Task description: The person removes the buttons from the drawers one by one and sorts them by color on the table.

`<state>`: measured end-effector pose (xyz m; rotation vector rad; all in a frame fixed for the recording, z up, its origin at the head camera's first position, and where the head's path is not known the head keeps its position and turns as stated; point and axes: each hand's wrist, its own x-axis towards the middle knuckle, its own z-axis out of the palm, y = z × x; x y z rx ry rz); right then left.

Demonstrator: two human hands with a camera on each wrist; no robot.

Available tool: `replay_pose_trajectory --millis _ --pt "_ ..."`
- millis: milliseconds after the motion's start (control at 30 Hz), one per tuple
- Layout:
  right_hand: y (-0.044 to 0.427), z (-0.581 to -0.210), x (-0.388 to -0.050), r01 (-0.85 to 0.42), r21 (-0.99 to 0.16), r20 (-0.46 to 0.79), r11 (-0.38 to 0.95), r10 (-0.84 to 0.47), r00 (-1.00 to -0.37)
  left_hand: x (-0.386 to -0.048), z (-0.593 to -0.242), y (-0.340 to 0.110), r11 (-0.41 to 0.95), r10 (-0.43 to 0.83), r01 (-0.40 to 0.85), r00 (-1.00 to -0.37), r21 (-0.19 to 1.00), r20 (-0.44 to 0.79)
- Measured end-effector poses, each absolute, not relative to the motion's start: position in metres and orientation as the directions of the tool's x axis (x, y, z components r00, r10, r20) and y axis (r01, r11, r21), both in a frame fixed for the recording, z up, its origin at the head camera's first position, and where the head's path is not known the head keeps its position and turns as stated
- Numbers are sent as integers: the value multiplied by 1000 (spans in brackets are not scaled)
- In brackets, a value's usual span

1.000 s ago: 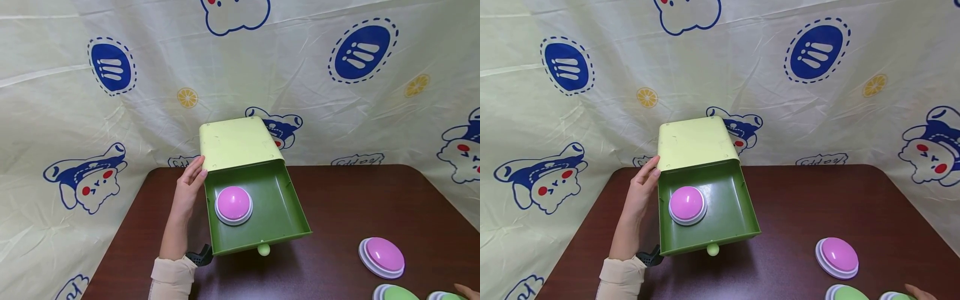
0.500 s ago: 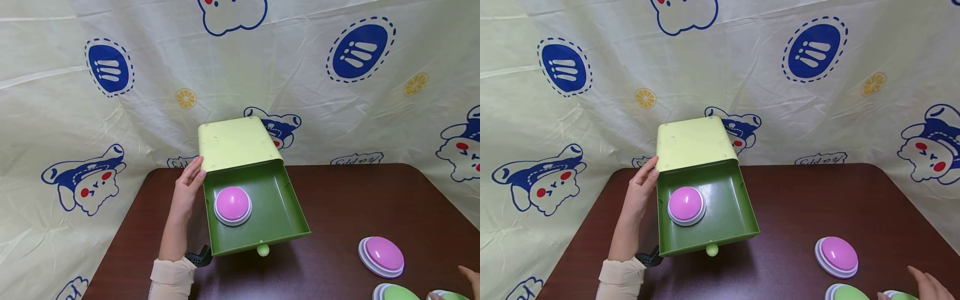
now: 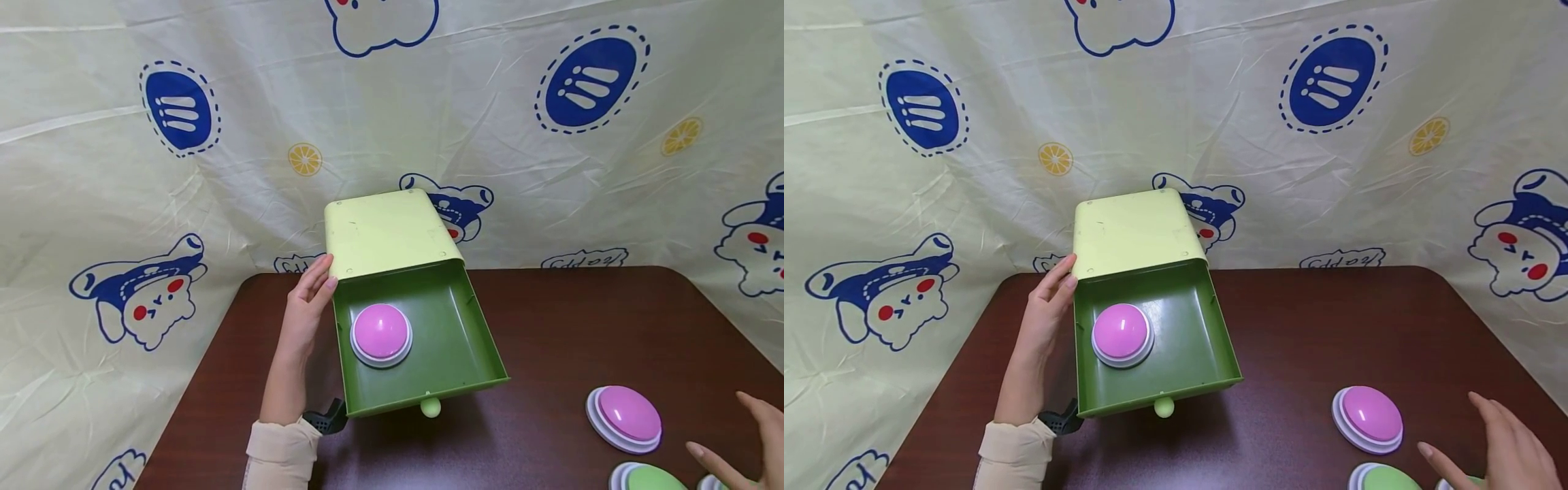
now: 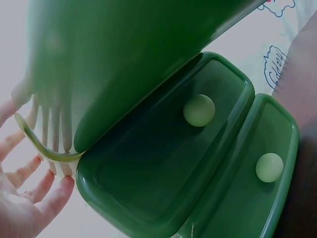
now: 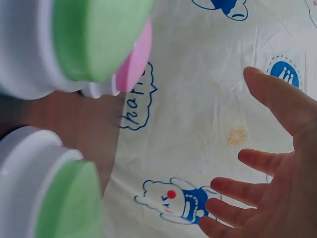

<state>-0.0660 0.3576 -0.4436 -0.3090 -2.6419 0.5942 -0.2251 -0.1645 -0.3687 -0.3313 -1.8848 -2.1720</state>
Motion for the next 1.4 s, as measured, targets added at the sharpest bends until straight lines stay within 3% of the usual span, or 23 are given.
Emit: replay_pose_trajectory --millis 367,567,767,867,1100,1400 --pt "337 -408 -80 -161 -455 531 876 122 -839 -225 -369 -165 -127 -37 329 -944 936 326" --pt "325 -390 -87 -150 -379 494 913 62 -867 -226 -369 -165 -126 -41 331 -944 935 328" --pt "311 -375 -98 -303 -396 506 867 -70 -860 -226 -372 -166 -119 -41 357 -934 926 355" --pt "302 -368 -102 -312 -394 468 865 -103 -878 -237 -385 -169 -136 -26 384 -923 913 384" --pt "279 -349 -116 -449 -395 504 801 -219 -835 -227 -372 -165 -120 -44 362 -932 925 359" --pt "240 -326 -127 -493 -412 460 766 -292 -838 -226 -370 -164 -119 -44 332 -943 936 329"
